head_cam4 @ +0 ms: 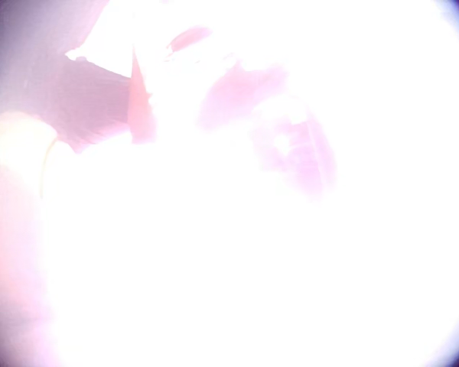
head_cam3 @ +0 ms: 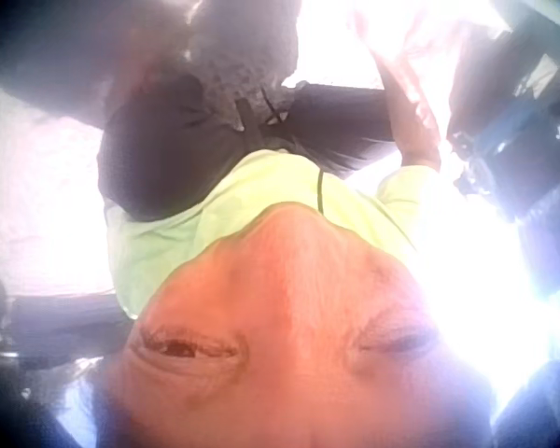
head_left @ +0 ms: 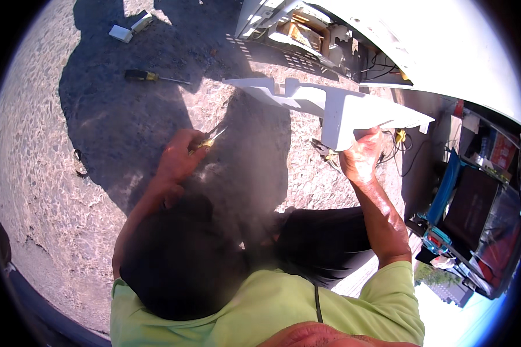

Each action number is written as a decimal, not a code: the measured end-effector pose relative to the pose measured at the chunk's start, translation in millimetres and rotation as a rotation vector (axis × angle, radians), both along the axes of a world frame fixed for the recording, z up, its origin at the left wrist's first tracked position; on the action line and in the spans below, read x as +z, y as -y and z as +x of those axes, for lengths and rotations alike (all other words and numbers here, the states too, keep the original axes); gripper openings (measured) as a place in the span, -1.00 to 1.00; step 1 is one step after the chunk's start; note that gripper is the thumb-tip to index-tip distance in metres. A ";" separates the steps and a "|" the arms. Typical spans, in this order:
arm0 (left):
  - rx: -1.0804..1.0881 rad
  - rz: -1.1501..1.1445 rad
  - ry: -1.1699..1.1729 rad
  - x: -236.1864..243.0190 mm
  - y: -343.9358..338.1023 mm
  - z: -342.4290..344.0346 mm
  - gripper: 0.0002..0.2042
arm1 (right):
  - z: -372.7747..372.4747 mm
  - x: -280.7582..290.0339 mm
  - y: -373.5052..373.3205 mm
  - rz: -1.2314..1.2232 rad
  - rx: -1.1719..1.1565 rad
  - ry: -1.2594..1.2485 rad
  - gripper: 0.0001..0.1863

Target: The person unscrews multiple screws from a plastic cover on a white machine using a screwdriver and then pulls the cover off.

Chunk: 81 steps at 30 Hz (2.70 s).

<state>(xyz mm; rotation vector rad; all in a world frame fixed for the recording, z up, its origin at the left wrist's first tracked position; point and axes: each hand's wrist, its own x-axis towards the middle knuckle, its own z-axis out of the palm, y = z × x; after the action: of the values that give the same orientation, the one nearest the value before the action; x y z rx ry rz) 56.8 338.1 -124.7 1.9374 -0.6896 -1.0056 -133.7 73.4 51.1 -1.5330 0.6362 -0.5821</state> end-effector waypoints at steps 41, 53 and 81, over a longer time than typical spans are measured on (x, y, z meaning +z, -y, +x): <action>-0.023 0.020 -0.052 -17.7 -18.3 -3.8 -0.76 | 107.7 -37.1 79.7 -0.410 -0.256 -0.363 -0.42; -0.006 0.036 -0.077 -16.5 -20.2 -5.4 -0.75 | 124.6 -44.5 87.1 -0.339 -0.202 -0.323 -0.41; -0.046 -0.362 0.748 120.7 195.1 109.2 -0.31 | 119.7 -45.7 96.0 -0.417 -0.221 -0.365 -0.32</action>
<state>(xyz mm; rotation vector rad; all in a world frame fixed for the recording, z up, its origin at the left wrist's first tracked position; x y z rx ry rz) 166.0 143.0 -3.9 1.9470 -1.2325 -0.1186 -14.0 -22.7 5.4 -2.0001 1.0193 -0.6338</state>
